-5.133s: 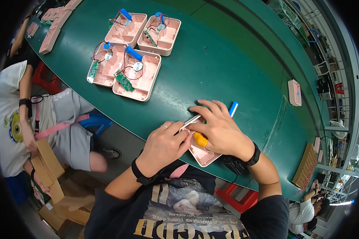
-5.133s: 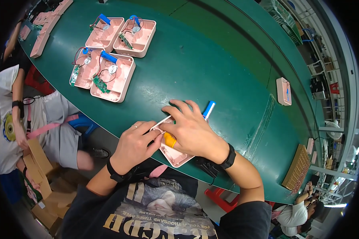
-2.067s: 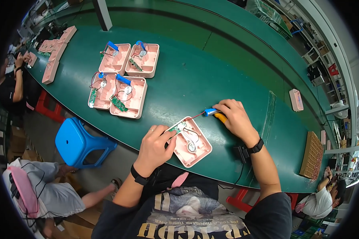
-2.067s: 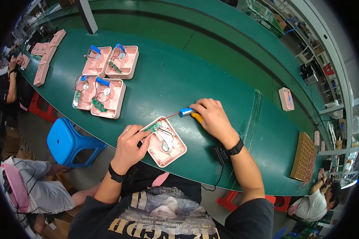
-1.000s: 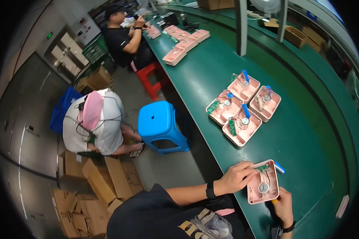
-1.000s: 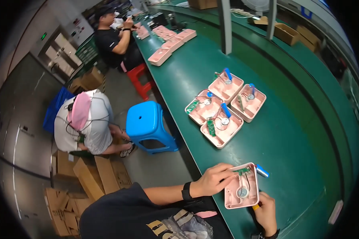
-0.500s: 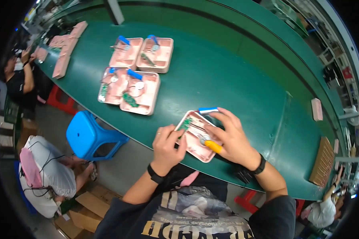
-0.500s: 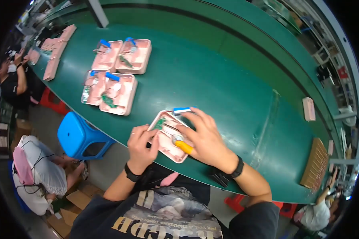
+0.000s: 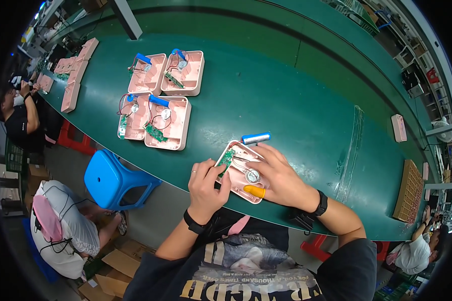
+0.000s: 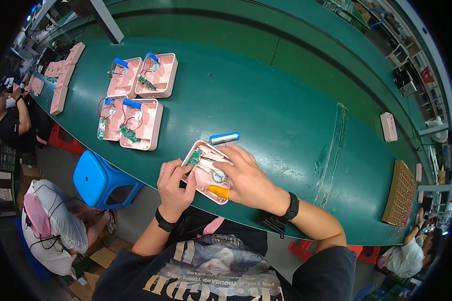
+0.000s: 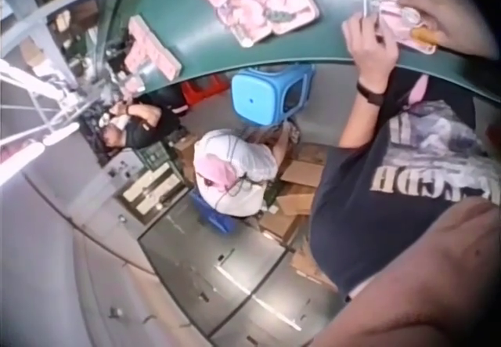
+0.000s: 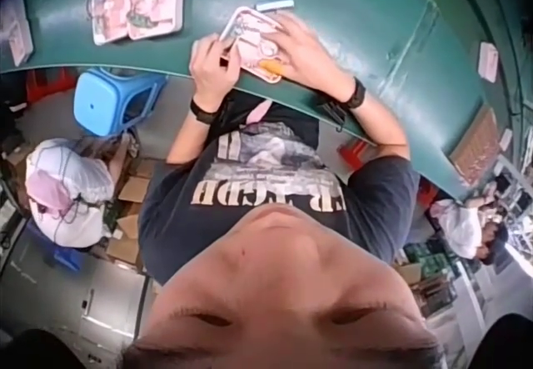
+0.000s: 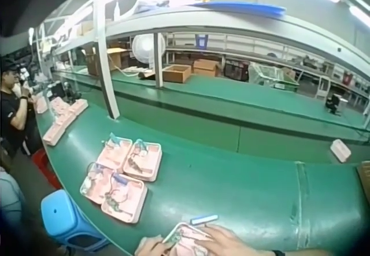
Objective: The person assembles a device by placing a battery, a circuit board, and a speaker into a pink plastic housing, pressing the components into place by hand. Once assembled, the person sets the housing aside on the green workbench.
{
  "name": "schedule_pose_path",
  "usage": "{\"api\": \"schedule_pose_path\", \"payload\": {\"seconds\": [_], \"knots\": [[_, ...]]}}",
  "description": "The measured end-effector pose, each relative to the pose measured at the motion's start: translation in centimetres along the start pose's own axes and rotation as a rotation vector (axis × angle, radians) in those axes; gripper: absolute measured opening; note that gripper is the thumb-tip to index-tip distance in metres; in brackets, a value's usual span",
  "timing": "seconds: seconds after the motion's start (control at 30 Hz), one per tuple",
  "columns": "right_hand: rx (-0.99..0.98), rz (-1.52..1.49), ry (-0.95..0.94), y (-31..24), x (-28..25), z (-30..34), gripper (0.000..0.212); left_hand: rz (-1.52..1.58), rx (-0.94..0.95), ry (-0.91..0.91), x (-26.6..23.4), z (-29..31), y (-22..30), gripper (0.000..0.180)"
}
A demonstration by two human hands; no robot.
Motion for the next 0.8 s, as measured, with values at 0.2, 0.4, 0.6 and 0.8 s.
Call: {"api": "schedule_pose_path", "payload": {"seconds": [0.2,0.4,0.6,0.8], "knots": [[0.018,0.046,0.0,-0.3,-0.7,-0.6,0.054,-0.003,0.012,0.011,0.0,0.0,-0.2,0.018],[-0.004,0.168,-0.046,-1.2,-0.3,-0.8,0.054,-0.001,0.006,0.005,0.1,0.0,-0.3,0.017],[0.022,0.08,-0.005,1.1,-4.6,-2.4,0.041,0.015,0.027,0.014,0.2,-0.1,-0.1,0.016],[-0.046,0.267,-0.089,3.5,-3.4,-7.1,0.034,0.007,0.008,0.022,0.0,0.0,-0.3,0.015]]}}
Point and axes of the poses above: each hand's wrist, its own z-axis away from the middle knuckle, its own x-axis out of the palm, y = z × x, the point moved 7 cm from there along -z, towards the middle knuckle, and after that the axes turned 2 degrees about x, right-handed, at the moved point
